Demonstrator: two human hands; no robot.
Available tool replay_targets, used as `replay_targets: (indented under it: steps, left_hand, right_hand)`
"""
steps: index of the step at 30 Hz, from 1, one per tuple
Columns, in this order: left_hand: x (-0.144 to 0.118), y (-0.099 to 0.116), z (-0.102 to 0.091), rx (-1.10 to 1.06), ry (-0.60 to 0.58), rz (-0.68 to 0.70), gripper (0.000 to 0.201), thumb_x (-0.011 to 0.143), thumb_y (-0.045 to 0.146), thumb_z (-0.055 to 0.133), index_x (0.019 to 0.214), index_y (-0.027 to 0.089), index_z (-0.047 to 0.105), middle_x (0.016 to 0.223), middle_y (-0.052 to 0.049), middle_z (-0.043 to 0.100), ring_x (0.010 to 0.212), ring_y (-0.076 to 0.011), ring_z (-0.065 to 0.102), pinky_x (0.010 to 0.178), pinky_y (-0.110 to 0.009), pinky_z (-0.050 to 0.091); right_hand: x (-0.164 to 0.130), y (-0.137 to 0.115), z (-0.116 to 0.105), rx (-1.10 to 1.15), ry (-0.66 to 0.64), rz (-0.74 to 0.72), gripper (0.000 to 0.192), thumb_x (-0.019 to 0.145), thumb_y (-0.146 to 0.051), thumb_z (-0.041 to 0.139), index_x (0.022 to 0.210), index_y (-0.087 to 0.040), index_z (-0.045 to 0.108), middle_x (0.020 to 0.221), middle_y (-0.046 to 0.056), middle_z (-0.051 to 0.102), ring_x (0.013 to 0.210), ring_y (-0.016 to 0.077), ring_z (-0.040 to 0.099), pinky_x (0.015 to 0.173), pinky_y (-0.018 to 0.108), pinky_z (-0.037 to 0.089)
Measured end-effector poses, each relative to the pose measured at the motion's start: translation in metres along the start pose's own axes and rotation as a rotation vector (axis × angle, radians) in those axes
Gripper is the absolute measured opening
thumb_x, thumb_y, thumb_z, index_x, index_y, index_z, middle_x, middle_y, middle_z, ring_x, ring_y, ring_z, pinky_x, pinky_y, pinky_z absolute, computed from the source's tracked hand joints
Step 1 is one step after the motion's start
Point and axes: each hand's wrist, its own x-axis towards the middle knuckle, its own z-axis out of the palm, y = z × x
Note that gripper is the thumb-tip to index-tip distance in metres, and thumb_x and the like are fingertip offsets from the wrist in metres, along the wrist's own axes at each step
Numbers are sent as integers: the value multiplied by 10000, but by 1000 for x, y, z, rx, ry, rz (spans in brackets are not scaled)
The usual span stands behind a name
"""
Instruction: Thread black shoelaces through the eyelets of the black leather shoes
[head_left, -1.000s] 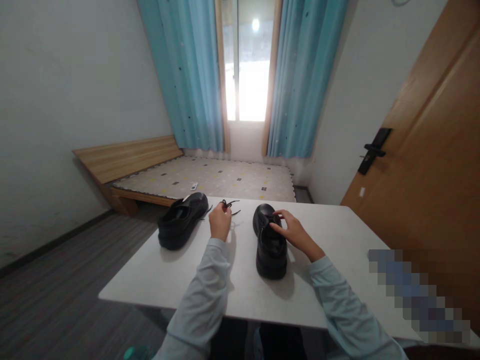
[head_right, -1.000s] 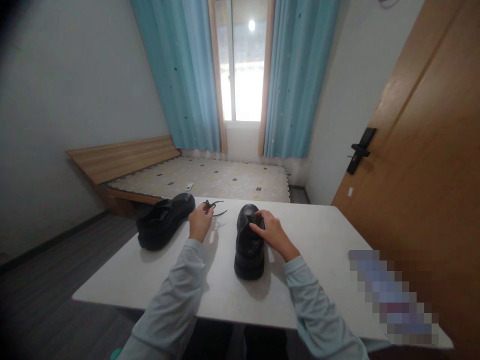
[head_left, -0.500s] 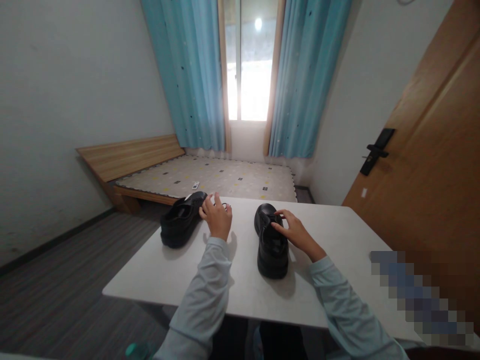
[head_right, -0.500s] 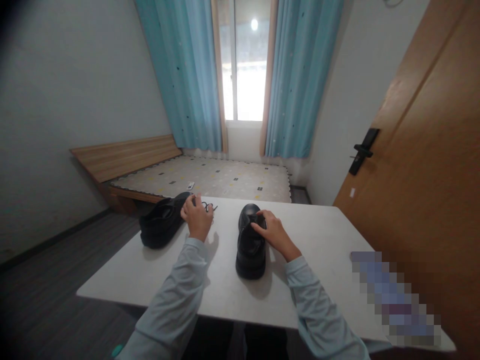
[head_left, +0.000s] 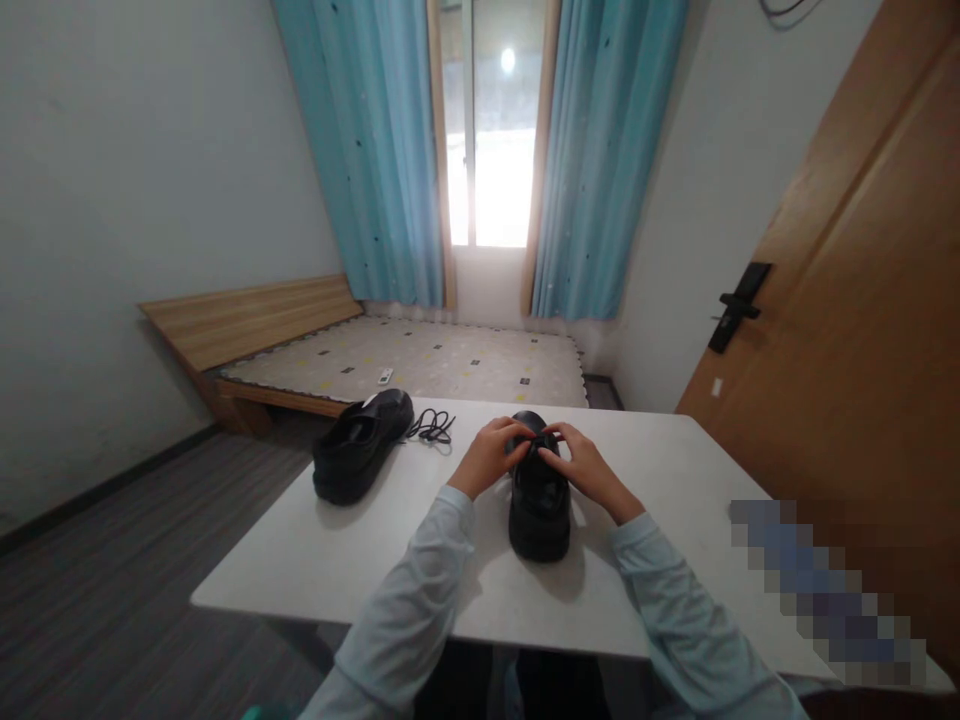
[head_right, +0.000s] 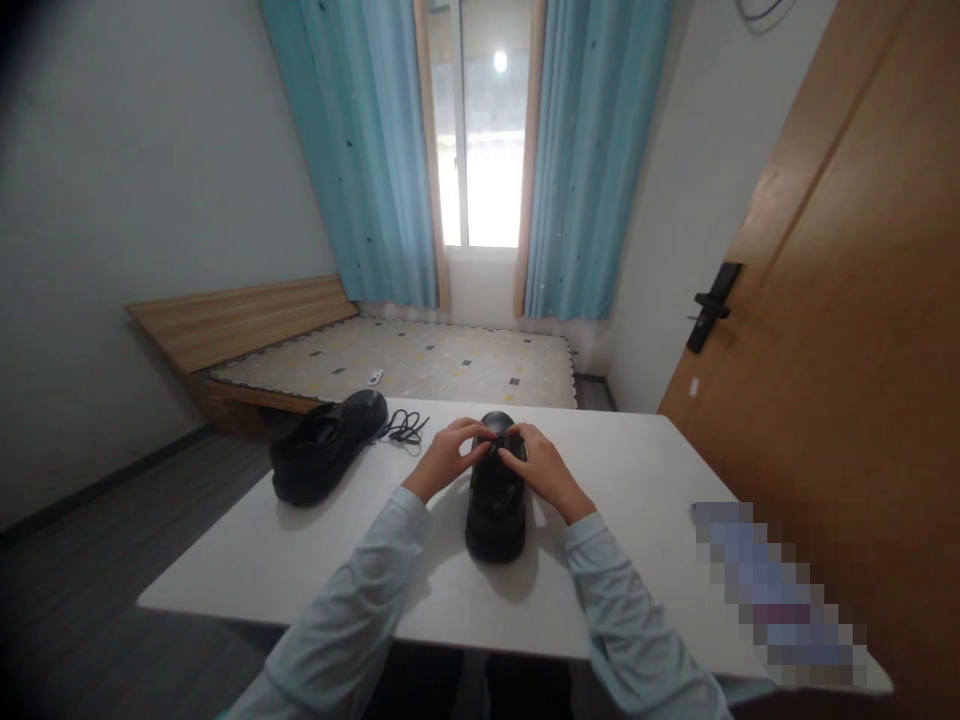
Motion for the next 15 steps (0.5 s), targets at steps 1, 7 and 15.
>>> replay_targets:
  steps: [1, 7, 15]
  left_hand:
    - [1, 3, -2, 31, -24, 11, 171, 815, 215, 582, 963, 191, 663, 980, -53, 639, 958, -168, 572, 894, -313, 451]
    - [6, 43, -15, 290, -206, -1, 116, 814, 224, 591, 823, 162, 689, 905, -62, 663, 908, -183, 596, 844, -304, 482]
    - [9, 92, -7, 430, -583, -53, 186, 810, 115, 512, 852, 118, 693, 817, -119, 694, 793, -220, 668, 753, -321, 528]
  right_hand:
    - [0, 0, 0, -1, -2, -4, 278, 802, -342, 559, 1033, -190, 549, 1024, 75, 608, 942, 215, 581, 858, 381, 449]
    - [-2, 3, -1, -45, -23, -34, 231, 874, -292, 405, 1045, -180, 512, 1028, 90, 583, 968, 222, 548, 886, 387, 424]
    - [-3, 8, 0, -38, -2, -64, 255, 875, -253, 329, 1052, -181, 498, 1038, 96, 567, 995, 229, 529, 905, 396, 408]
